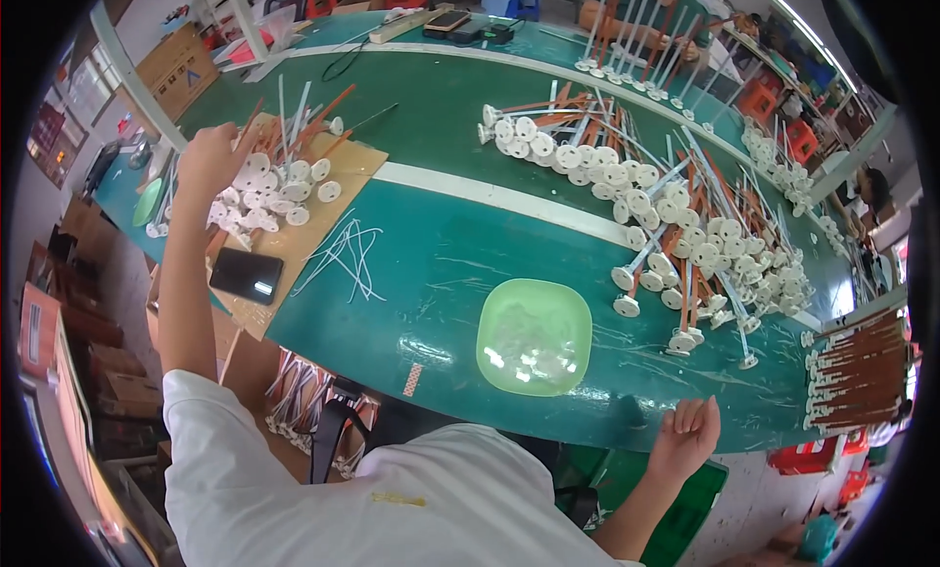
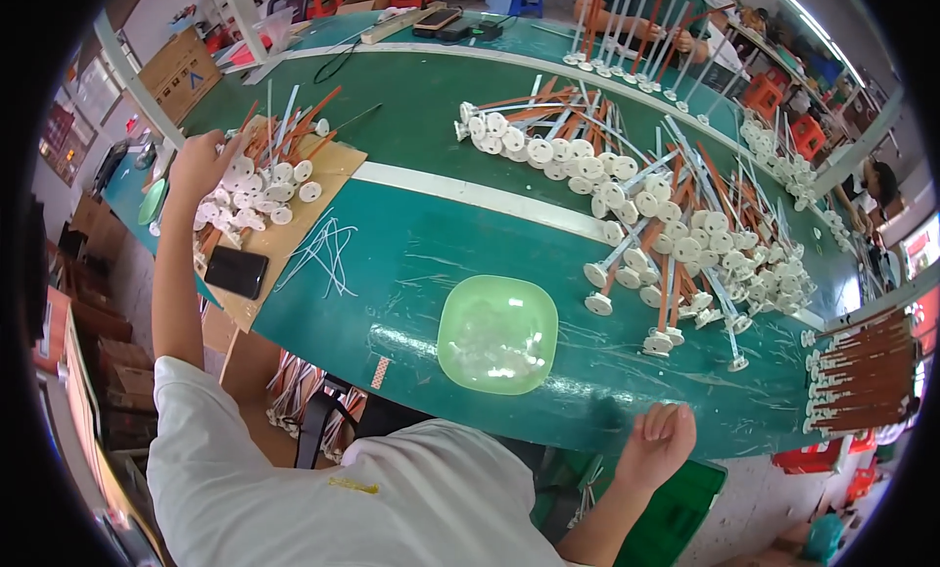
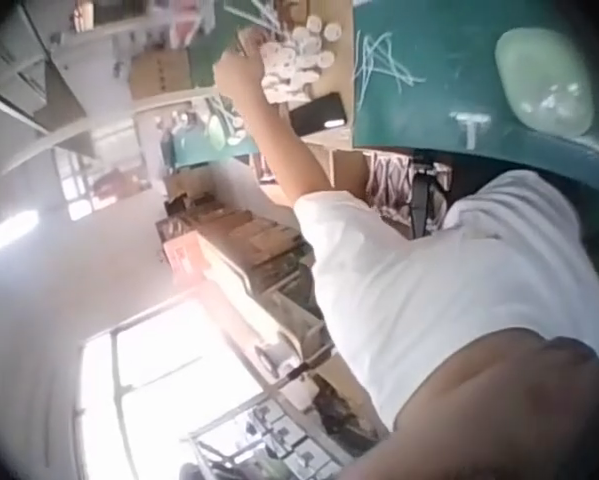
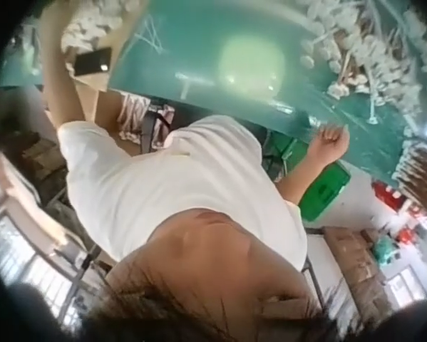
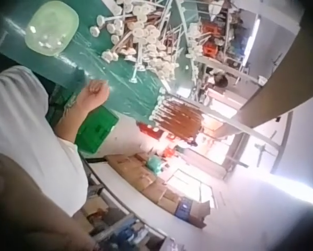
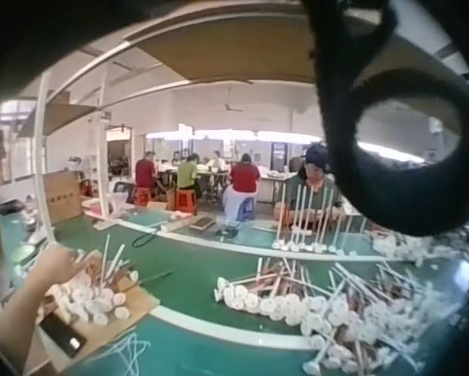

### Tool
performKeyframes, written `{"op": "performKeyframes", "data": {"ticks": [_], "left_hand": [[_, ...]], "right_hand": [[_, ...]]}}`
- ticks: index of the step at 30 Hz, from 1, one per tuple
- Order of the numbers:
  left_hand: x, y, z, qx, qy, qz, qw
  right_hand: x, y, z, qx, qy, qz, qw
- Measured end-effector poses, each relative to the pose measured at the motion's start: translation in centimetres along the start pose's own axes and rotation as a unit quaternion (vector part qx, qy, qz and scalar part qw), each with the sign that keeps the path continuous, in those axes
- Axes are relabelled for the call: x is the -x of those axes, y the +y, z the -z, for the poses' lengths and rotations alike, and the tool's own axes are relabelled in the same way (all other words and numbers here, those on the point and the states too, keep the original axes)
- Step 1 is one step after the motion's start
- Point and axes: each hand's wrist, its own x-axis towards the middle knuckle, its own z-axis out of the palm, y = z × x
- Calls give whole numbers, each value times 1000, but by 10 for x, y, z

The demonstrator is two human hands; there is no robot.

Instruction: Assembling LED light strips by manually attaching plastic bases using an adhesive bowl.

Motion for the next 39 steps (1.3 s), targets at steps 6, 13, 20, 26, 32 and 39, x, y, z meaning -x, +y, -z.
{"op": "performKeyframes", "data": {"ticks": [6, 13, 20, 26, 32, 39], "left_hand": [[81, 75, 27, 122, 138, -127, 975], [237, 185, -27, 479, 12, -158, 864], [237, 191, -39, 533, -14, -149, 833], [241, 193, -38, 551, -23, -176, 816], [241, 195, -38, 561, -11, -171, 810], [244, 195, -39, 554, -4, -194, 809]], "right_hand": [[-20, -14, -7, 238, 57, 163, 956], [-82, -28, -45, 597, -25, 342, 725], [-269, -78, 14, 788, -63, 420, 446], [-285, -85, -9, 742, -147, 55, 652], [-292, -96, -14, 731, -137, 35, 667], [-297, -107, -14, 823, -19, 173, 541]]}}
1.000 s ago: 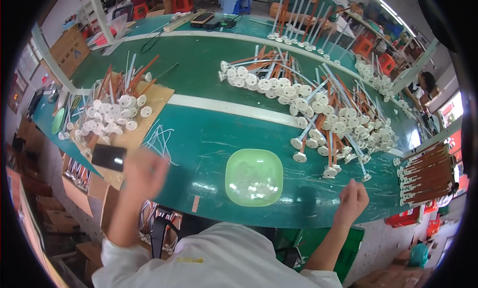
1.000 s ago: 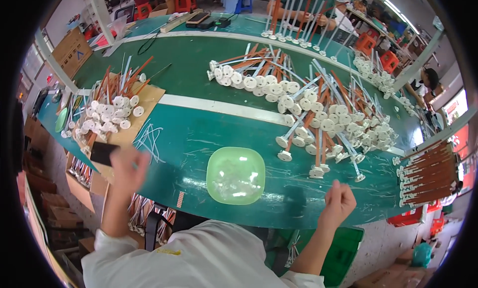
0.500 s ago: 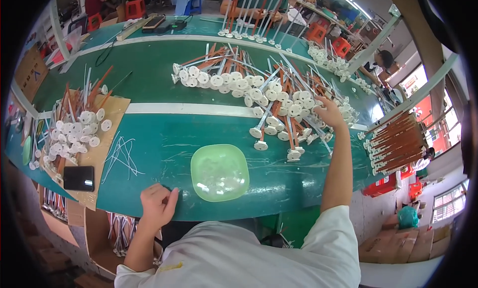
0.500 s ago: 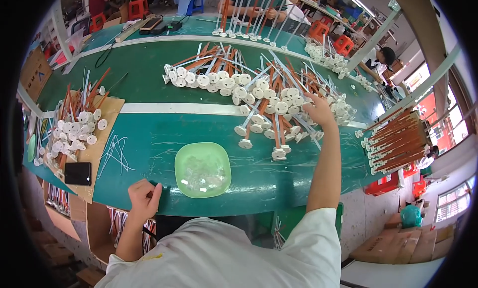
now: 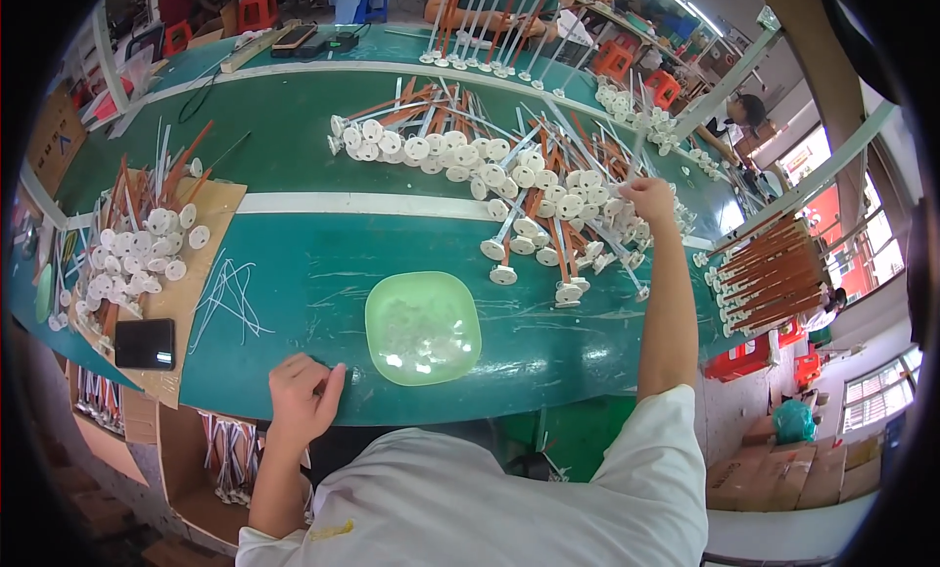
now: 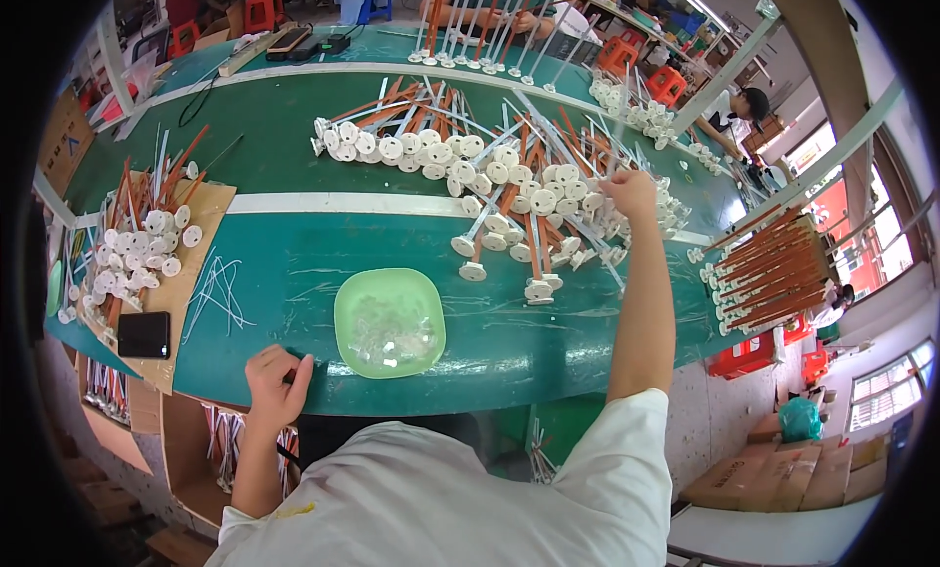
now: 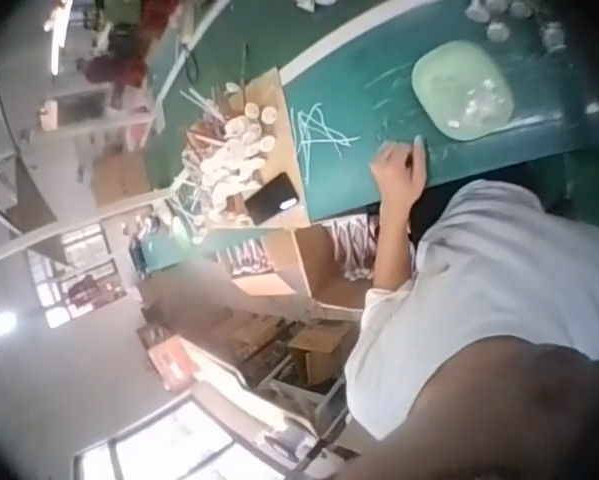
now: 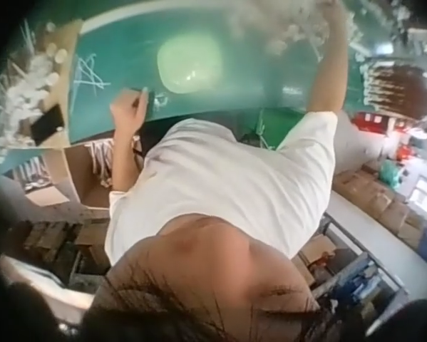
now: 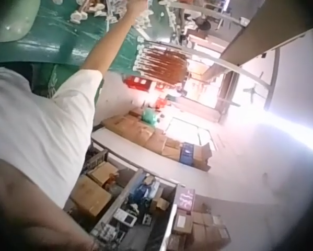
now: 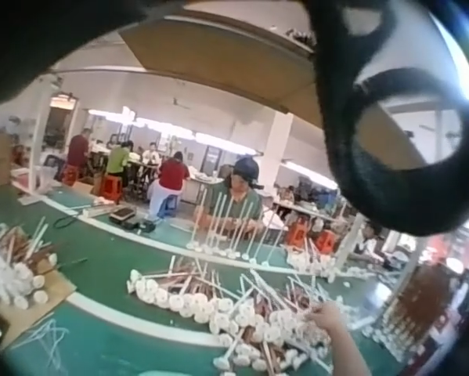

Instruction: Assembling LED light strips by manually attaching plastic bases using an adhesive bowl.

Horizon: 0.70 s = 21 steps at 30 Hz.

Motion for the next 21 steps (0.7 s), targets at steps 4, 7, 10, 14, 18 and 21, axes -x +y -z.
{"op": "performKeyframes", "data": {"ticks": [4, 7, 10, 14, 18, 21], "left_hand": [[3, 3, 3, -13, -7, -11, 1000], [4, 7, 3, -19, -13, -17, 1000], [2, 13, 2, -35, -6, 42, 998], [-17, 56, -21, 229, -100, 107, 962], [-22, 72, -47, 441, -257, 142, 848], [-15, 70, -43, 525, -330, 146, 771]], "right_hand": [[22, 32, 25, -78, 66, 2, 995], [49, 42, 38, -111, 127, 11, 986], [90, -6, 41, -302, 165, -26, 938], [192, -104, 21, -578, -27, -31, 815], [254, -182, -11, -635, -234, 12, 736], [262, -198, -27, -632, -319, 24, 706]]}}
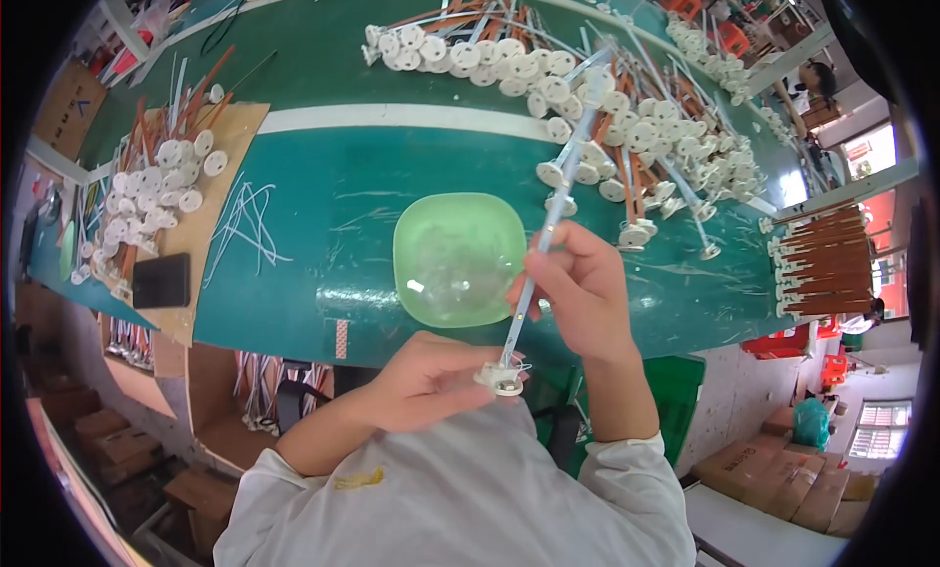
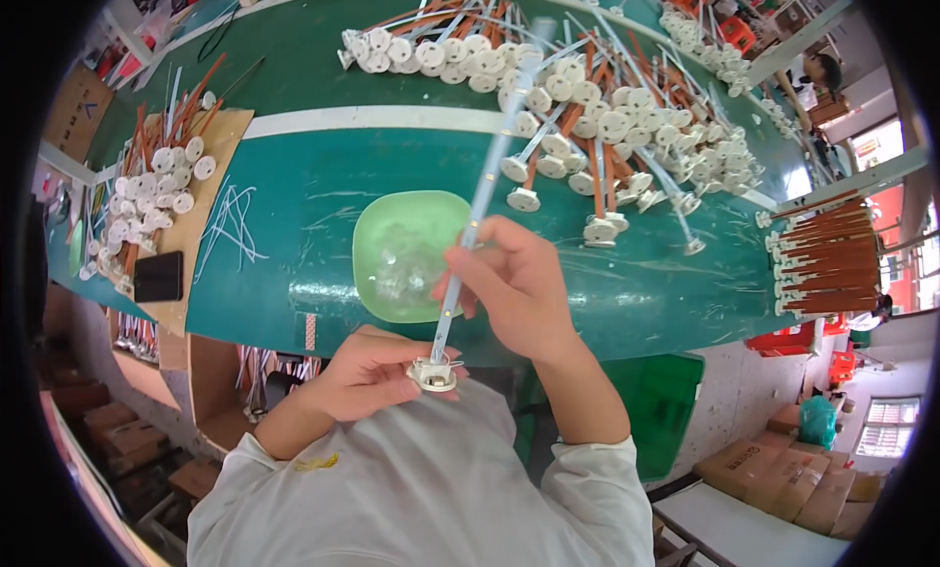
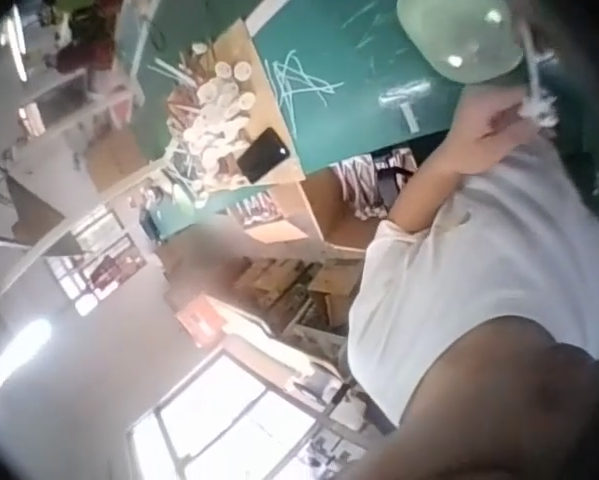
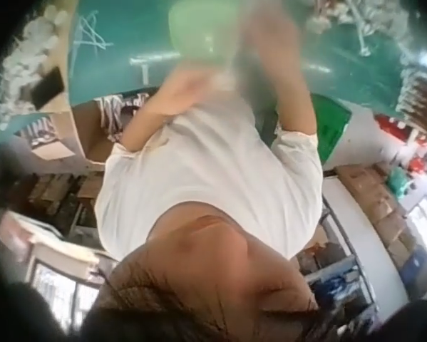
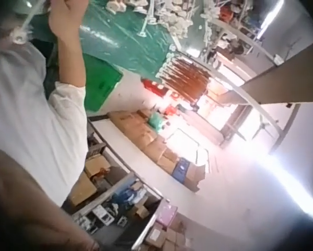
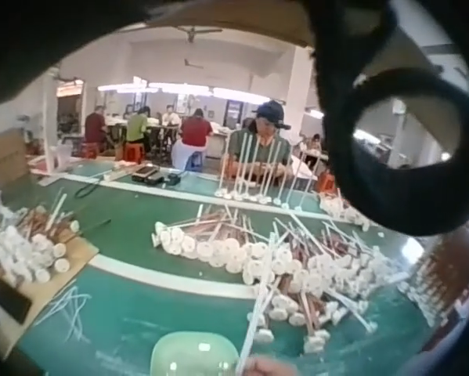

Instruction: Assembling LED light strips by manually attaching plastic bases using an adhesive bowl.

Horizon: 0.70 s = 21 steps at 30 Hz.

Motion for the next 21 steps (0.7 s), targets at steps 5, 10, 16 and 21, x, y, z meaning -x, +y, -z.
{"op": "performKeyframes", "data": {"ticks": [5, 10, 16, 21], "left_hand": [[19, -7, 4, 233, 48, 14, 971], [23, -19, 3, 254, 104, -11, 962], [26, -15, 2, 258, 92, -14, 962], [31, -18, 5, 262, 117, -26, 958]], "right_hand": [[8, 10, -17, 226, 125, 228, 939], [30, 25, -40, 370, 49, 473, 798], [39, 50, -53, 389, 137, 500, 762], [35, 44, -47, 381, 83, 486, 782]]}}
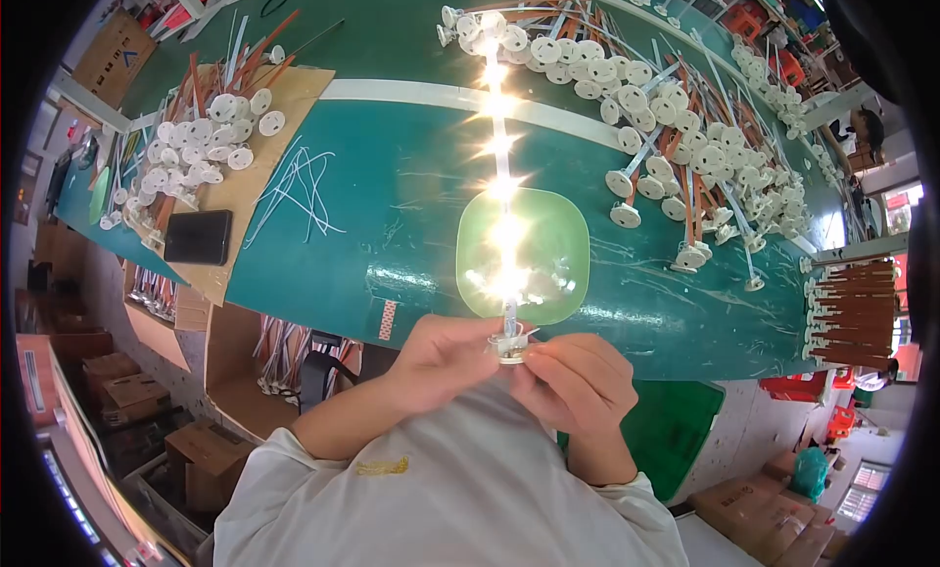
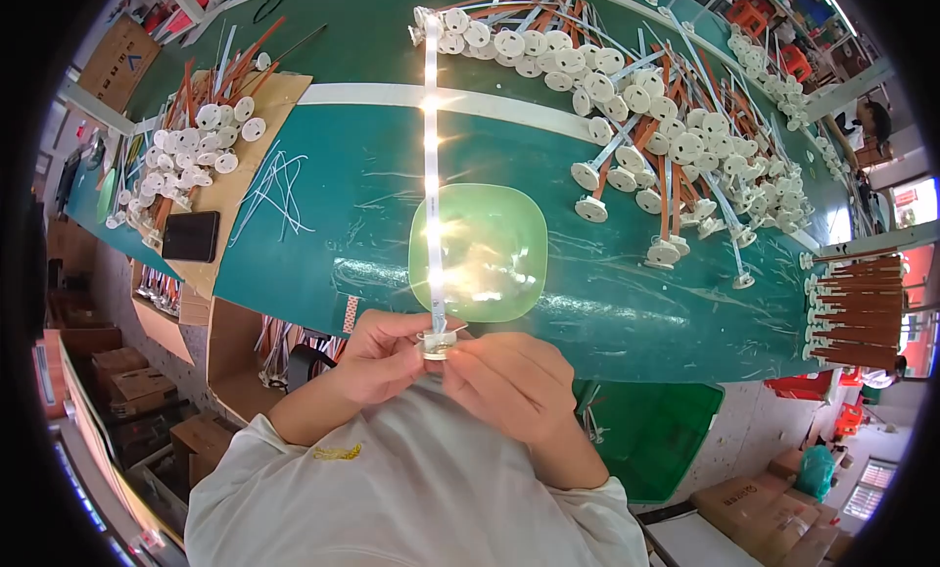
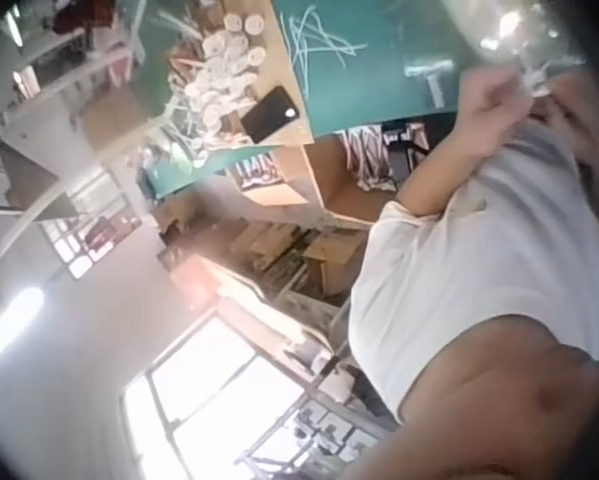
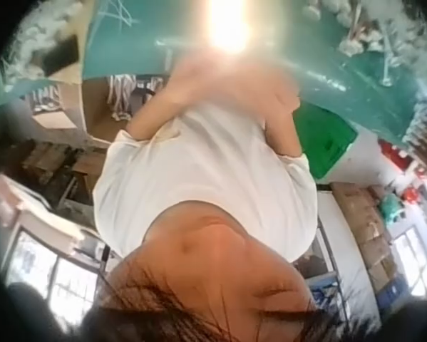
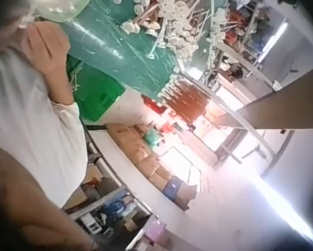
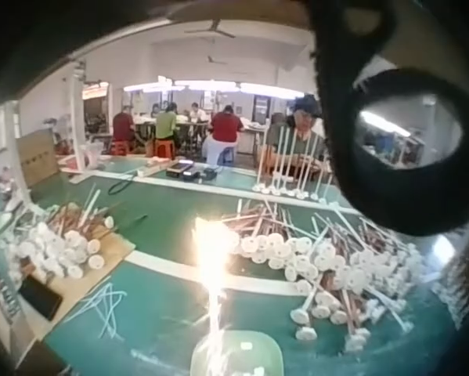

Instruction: Assembling LED light strips by manually attaching plastic bases using an adhesive bowl.

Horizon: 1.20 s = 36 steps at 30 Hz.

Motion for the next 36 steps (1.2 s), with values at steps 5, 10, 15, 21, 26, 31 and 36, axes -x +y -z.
{"op": "performKeyframes", "data": {"ticks": [5, 10, 15, 21, 26, 31, 36], "left_hand": [[11, -7, 5, 29, 22, 0, 999], [14, 1, 17, -69, 35, -44, 996], [5, 17, 35, -261, 196, -214, 921], [4, 13, 58, -268, 204, -188, 923], [9, 12, 55, -260, 185, -192, 928], [5, 15, 59, -265, 171, -183, 931], [8, 18, 55, -258, 173, -180, 933]], "right_hand": [[-1, 7, 0, -89, -59, 5, 994], [-4, 3, -14, -90, -49, -28, 994], [-30, 36, -1, 30, -199, -228, 953], [-39, 81, -34, 102, -265, -221, 933], [-35, 88, -42, 132, -343, -235, 900], [-35, 79, -35, 138, -327, -246, 902], [-44, 54, -15, 47, -271, -262, 925]]}}
